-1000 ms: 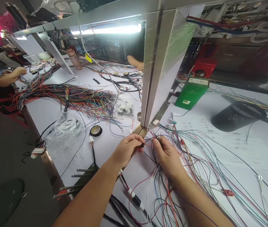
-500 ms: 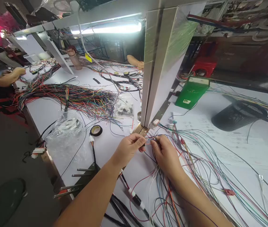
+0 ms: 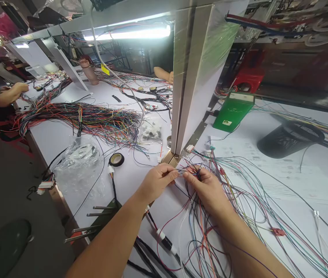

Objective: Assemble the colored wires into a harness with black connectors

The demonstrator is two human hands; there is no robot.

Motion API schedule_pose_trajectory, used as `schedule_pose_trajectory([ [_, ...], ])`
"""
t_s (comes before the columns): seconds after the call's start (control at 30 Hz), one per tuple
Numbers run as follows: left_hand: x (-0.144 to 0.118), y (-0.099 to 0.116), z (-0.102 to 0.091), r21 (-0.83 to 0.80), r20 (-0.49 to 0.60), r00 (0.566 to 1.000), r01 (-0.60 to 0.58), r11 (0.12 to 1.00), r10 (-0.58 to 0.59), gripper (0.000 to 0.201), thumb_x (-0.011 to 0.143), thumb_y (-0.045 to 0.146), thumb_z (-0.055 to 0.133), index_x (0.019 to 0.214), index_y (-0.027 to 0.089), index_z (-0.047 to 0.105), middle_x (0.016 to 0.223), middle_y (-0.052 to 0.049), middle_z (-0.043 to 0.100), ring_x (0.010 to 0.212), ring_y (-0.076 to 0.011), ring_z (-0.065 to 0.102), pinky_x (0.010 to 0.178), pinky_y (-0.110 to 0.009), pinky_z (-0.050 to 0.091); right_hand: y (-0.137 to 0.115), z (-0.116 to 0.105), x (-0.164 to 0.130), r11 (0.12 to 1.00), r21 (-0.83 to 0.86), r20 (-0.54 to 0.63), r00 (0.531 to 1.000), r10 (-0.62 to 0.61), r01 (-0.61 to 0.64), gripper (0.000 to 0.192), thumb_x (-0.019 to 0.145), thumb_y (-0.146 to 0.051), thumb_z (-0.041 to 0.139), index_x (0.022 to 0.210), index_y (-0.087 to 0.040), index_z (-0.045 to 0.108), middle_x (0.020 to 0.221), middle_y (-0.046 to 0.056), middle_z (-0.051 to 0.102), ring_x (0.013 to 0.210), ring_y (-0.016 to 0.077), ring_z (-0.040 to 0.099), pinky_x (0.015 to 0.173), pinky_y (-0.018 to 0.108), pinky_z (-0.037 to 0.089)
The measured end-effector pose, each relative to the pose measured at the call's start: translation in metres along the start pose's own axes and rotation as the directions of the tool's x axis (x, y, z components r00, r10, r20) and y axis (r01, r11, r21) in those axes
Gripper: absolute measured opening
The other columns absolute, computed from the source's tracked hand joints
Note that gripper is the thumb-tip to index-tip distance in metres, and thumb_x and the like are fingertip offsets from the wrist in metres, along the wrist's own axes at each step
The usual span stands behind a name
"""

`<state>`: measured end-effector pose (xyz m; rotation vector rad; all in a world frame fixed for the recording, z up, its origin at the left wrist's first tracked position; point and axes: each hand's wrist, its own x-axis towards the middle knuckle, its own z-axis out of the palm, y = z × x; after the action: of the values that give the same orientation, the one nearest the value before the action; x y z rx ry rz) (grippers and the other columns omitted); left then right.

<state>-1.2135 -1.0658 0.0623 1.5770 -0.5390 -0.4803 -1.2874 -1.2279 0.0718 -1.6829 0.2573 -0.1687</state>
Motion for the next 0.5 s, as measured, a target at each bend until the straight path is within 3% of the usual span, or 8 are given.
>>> schedule_pose_trajectory([
  [0.1, -0.0012, -0.0021, 0.0006, -0.130, 0.011, 0.992, 0.125, 0.984, -0.124, 0.027, 0.085, 0.044, 0.061, 0.086, 0.017, 0.067, 0.070, -0.001, 0.059, 0.068, -0.0137, 0.054, 0.069, -0.027, 0.043, -0.0016, -0.0003, 0.0007, 0.990, -0.141, -0.010, 1.000, 0.011, -0.012, 0.029, 0.081, -0.047, 0.064, 0.085, -0.018, 0.065, 0.080, 0.003, 0.064, 0.077, 0.0186, 0.056, 0.074, 0.032, 0.044],
  [0.23, -0.0018, -0.0021, 0.0019, -0.418, 0.095, 0.971, 0.239, 0.876, -0.219, 0.029, 0.084, 0.040, 0.063, 0.099, 0.016, 0.065, 0.086, -0.004, 0.063, 0.077, -0.0145, 0.058, 0.072, -0.028, 0.044, -0.0016, 0.0001, -0.0001, 0.994, -0.101, -0.056, 0.998, 0.032, -0.038, 0.031, 0.081, -0.049, 0.062, 0.084, -0.018, 0.063, 0.075, 0.001, 0.062, 0.068, 0.0152, 0.053, 0.066, 0.027, 0.043],
  [0.37, -0.0012, 0.0011, 0.0011, -0.602, 0.143, 0.965, 0.260, 0.755, -0.219, 0.039, 0.080, 0.026, 0.070, 0.116, 0.024, 0.055, 0.096, -0.003, 0.064, 0.082, -0.0148, 0.061, 0.075, -0.029, 0.043, -0.0012, 0.0018, -0.0011, 0.992, -0.081, -0.101, 0.991, 0.089, -0.098, 0.032, 0.079, -0.049, 0.062, 0.080, -0.017, 0.059, 0.065, -0.003, 0.053, 0.056, 0.0114, 0.043, 0.052, 0.024, 0.037],
  [0.5, 0.0002, 0.0018, -0.0005, -0.647, 0.106, 0.957, 0.271, 0.712, -0.269, 0.036, 0.077, 0.020, 0.073, 0.109, 0.021, 0.057, 0.092, -0.002, 0.063, 0.083, -0.0131, 0.059, 0.068, -0.025, 0.040, -0.0033, 0.0020, -0.0016, 0.981, -0.156, -0.105, 0.989, 0.099, -0.115, 0.029, 0.078, -0.045, 0.061, 0.075, -0.018, 0.056, 0.064, -0.003, 0.050, 0.056, 0.0109, 0.041, 0.053, 0.023, 0.037],
])
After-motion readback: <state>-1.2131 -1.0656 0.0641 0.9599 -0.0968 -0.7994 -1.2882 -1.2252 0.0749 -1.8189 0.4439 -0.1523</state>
